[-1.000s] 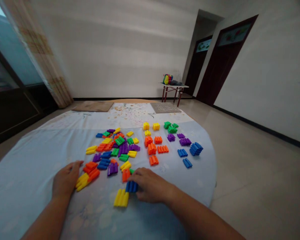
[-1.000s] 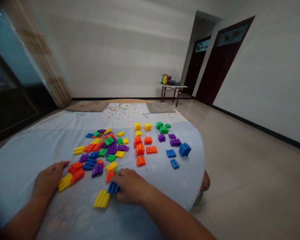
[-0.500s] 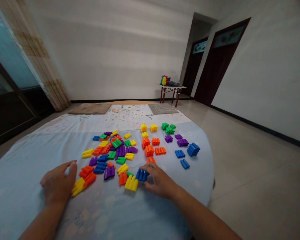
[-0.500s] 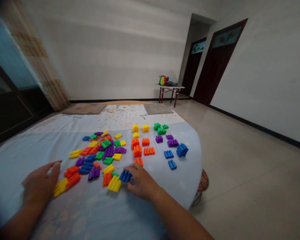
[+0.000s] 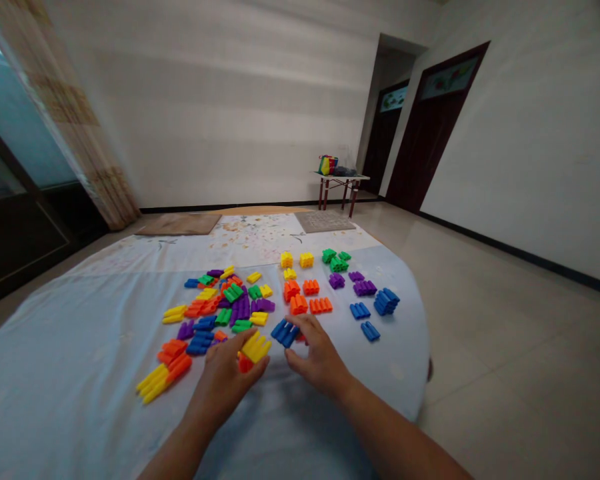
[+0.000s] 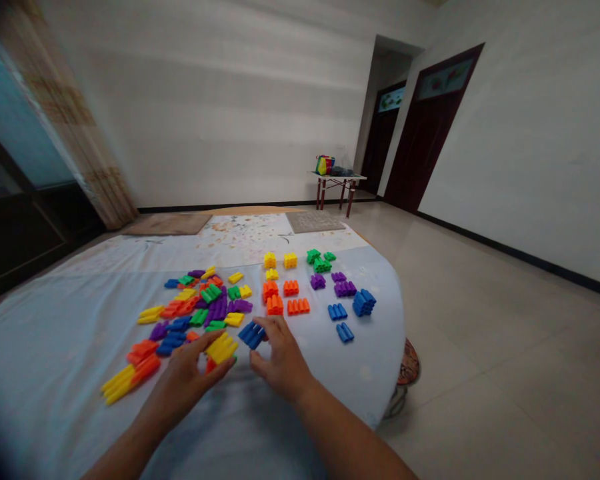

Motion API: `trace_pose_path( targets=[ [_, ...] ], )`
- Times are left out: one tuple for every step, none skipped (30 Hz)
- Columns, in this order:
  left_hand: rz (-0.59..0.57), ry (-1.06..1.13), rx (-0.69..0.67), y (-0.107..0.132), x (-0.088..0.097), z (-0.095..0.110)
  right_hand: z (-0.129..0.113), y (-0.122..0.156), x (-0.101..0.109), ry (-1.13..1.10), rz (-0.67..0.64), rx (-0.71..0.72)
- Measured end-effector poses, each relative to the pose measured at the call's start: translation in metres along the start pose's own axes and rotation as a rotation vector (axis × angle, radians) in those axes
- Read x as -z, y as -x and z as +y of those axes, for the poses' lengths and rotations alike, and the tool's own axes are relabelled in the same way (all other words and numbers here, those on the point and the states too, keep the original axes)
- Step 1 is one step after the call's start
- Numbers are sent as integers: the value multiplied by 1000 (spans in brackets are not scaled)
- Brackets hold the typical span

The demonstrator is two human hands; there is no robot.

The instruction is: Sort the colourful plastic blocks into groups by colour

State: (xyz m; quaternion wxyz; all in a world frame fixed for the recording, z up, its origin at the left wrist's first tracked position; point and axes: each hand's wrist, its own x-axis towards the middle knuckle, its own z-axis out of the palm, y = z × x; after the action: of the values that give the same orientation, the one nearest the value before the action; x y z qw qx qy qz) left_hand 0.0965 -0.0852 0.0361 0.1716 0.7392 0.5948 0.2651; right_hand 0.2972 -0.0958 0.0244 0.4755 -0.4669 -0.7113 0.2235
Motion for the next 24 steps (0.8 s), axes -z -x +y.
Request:
trace_pose_path(
  targets=[
    [7, 5, 23, -1, 2, -4, 2, -1, 1, 13, 60, -20],
    [19, 12, 49, -3, 4, -9, 3, -1, 3, 29, 110, -38],
    [42, 15, 74, -6, 8, -14, 4, -1, 4, 45, 132, -45],
    [75, 11, 91, -9, 11, -19, 5, -1, 5, 58, 118, -38],
    [118, -5, 97, -14, 13, -24, 5, 0, 5, 68, 69, -18],
    [163, -36, 86, -18, 15, -28, 5, 1, 4, 77, -7, 12],
    [203, -80, 62, -23, 15, -32, 5, 2, 3, 86, -97, 40],
    [231, -132, 29, -28, 14, -36, 4, 4, 1, 97, -188, 61],
    [238, -189, -5, -32, 12, -39, 4, 6, 0, 113, -268, 70],
    [228, -242, -35, -35, 9, -41, 3, 7, -2, 131, -334, 67],
    [210, -288, -56, -37, 5, -42, 3, 9, -4, 152, -383, 54],
    [193, -325, -66, -37, 1, -43, 3, 10, -5, 175, -412, 36],
    [182, -351, -69, -37, -3, -44, 3, 11, -6, 198, -425, 14],
    [175, -368, -74, -35, -6, -44, 4, 11, -7, 222, -428, -7],
    [172, -373, -80, -33, -10, -45, 3, 12, -8, 245, -428, -27],
    [173, -373, -86, -31, -12, -46, 3, 11, -8, 269, -427, -45],
    [173, -372, -93, -30, -14, -48, 2, 11, -9, 291, -428, -60],
    [174, -369, -100, -29, -15, -50, 1, 10, -9, 308, -434, -69],
    [174, -368, -107, -29, -16, -52, 0, 9, -8, 316, -442, -71],
    [178, -369, -108, -29, -16, -55, -1, 8, -6, 313, -448, -66],
    [181, -370, -106, -30, -16, -58, -2, 6, -1, 300, -444, -54],
    [179, -371, -105, -32, -16, -61, -2, 5, 6, 284, -426, -38],
    [174, -370, -102, -33, -16, -63, -2, 3, 17, 269, -397, -21],
    [167, -367, -101, -34, -17, -65, 0, 1, 30, 265, -359, -7]
  ],
)
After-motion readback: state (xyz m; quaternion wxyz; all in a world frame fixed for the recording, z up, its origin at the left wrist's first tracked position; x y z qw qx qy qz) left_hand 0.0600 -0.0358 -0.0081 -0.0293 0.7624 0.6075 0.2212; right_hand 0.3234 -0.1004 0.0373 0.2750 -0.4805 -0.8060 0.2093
